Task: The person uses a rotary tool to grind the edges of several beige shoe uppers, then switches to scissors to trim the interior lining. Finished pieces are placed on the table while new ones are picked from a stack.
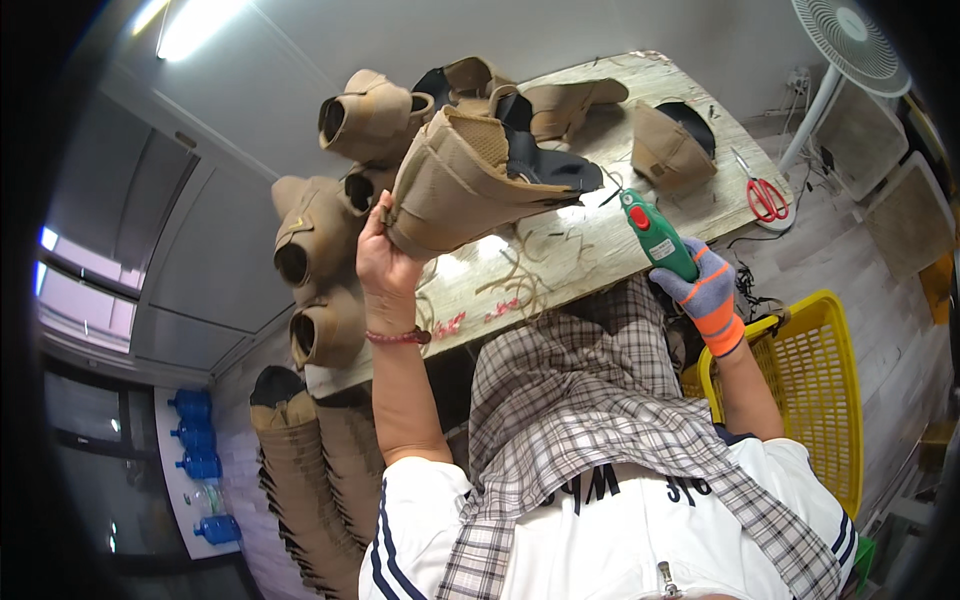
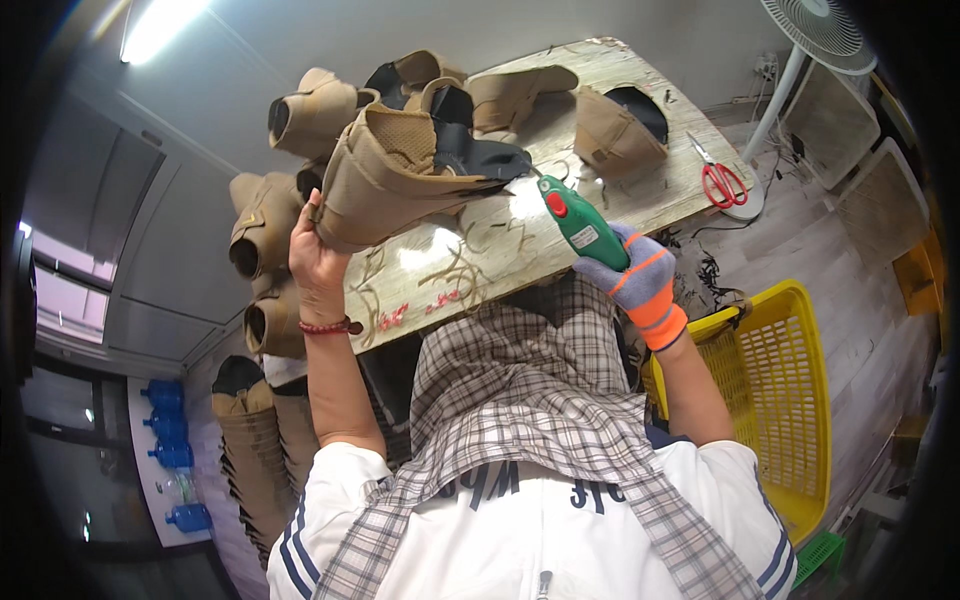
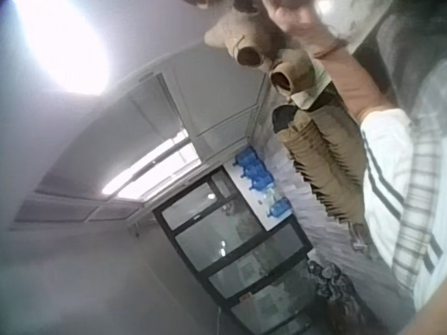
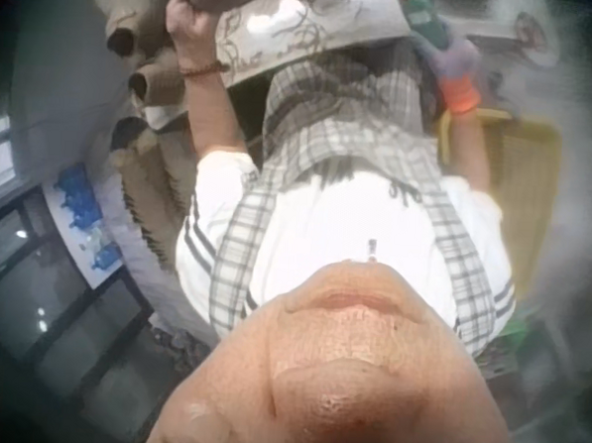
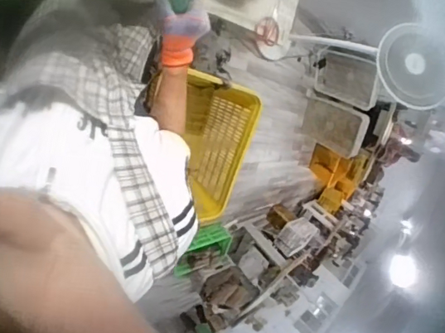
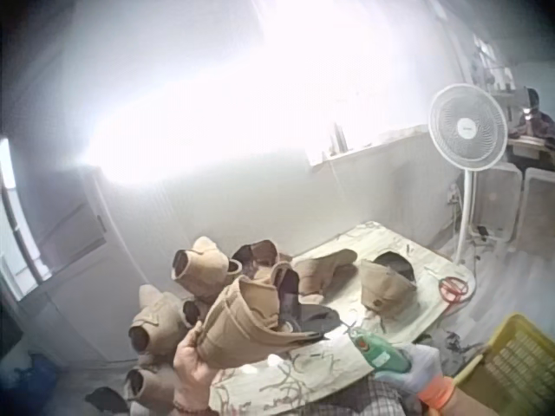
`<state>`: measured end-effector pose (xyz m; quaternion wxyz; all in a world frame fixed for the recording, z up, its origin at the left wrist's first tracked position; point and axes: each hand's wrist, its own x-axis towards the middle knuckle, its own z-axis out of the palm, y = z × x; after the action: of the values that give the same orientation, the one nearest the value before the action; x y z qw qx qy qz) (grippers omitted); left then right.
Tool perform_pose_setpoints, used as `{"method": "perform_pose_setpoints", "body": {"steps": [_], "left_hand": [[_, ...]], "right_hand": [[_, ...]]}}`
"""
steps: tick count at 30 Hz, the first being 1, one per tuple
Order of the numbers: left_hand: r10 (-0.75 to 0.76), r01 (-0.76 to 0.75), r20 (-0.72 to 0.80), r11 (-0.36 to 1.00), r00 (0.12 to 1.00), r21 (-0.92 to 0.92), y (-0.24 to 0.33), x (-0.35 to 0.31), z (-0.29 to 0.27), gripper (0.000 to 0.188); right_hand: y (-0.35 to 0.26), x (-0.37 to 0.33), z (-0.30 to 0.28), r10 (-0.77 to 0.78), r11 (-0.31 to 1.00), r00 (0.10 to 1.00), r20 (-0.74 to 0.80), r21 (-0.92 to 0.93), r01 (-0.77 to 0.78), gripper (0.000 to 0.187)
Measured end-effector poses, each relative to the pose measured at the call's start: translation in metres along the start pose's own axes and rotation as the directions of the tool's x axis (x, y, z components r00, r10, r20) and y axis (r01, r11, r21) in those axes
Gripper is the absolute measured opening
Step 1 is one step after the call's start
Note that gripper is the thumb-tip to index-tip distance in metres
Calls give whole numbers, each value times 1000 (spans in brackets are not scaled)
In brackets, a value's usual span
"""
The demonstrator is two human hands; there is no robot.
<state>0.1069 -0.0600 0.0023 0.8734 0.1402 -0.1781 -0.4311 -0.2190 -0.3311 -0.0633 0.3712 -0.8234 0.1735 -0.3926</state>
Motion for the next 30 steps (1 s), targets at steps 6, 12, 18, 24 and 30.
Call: {"method": "perform_pose_setpoints", "body": {"steps": [6,12,18,24,30], "left_hand": [[-123,131,52,973,991,-188,26,-42,4,38],[-140,137,3,961,990,-241,39,-70,-8,38],[-110,80,-105,964,988,-252,44,-86,-17,36],[-133,103,-111,965,985,-241,38,-96,-20,36],[-117,66,-180,962,977,-266,31,-105,-10,36]], "right_hand": [[-24,-1,8,-295,934,954,49,-195,299,56],[-43,3,11,-400,885,906,136,-201,421,53],[-46,-1,17,-449,863,887,109,-203,462,51],[-57,-2,24,-459,858,873,166,-174,484,52],[-69,-1,30,-501,844,851,158,-132,521,52]]}}
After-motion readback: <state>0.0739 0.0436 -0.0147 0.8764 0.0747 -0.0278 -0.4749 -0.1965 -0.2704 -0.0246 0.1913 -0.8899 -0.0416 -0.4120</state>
